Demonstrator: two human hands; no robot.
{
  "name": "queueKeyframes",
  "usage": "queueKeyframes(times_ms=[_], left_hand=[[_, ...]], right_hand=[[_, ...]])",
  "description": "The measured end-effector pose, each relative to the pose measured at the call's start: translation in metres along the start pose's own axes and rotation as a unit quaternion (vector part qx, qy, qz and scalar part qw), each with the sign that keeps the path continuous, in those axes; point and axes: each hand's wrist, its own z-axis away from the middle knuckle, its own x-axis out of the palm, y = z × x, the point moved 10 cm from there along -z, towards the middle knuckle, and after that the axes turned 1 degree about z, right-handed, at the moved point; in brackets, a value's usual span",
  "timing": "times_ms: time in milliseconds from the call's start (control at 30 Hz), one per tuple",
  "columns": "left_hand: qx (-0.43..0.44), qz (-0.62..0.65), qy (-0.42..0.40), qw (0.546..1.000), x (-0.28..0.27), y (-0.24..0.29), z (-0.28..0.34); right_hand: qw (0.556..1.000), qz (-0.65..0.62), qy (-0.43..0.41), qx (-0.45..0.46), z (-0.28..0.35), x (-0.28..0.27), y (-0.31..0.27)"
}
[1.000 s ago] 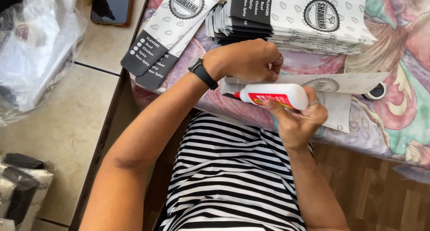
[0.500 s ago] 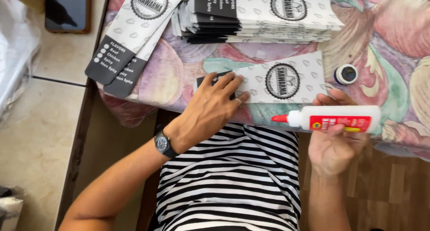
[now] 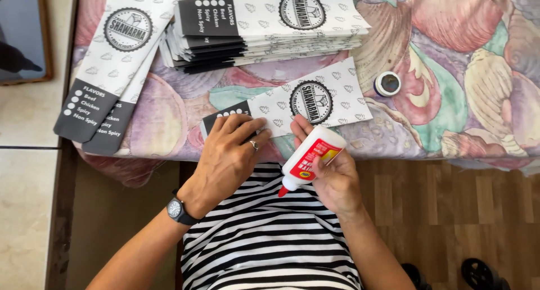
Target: Folding and gluing pre-printed paper bags for food packaging at a manual assembly station.
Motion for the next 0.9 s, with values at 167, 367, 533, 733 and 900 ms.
queueKeyframes(times_ms=[167, 367, 533, 733, 900], left_hand=[[-0.005, 0.005, 0.011, 1.000, -0.007, 0.003, -0.005], [-0.003, 0.005, 0.023, 1.000, -0.012, 0.005, -0.003], [-0.012, 0.006, 0.005, 1.000, -0.005, 0.000, 0.002], [0.002, 0.087, -0.017, 0.996, -0.035, 0.004, 0.006], [-0.031, 0.045, -0.076, 0.996, -0.046, -0.011, 0.046]], right_hand=[[0.999, 0.005, 0.045, 0.008, 0.004, -0.036, -0.023], [0.980, 0.122, 0.154, -0.039, 0.014, -0.099, -0.078], [0.995, 0.022, 0.101, -0.015, 0.000, -0.053, -0.054], [0.988, 0.040, 0.144, 0.032, -0.001, -0.093, -0.052], [0.986, 0.109, 0.115, 0.061, 0.003, -0.091, -0.059]])
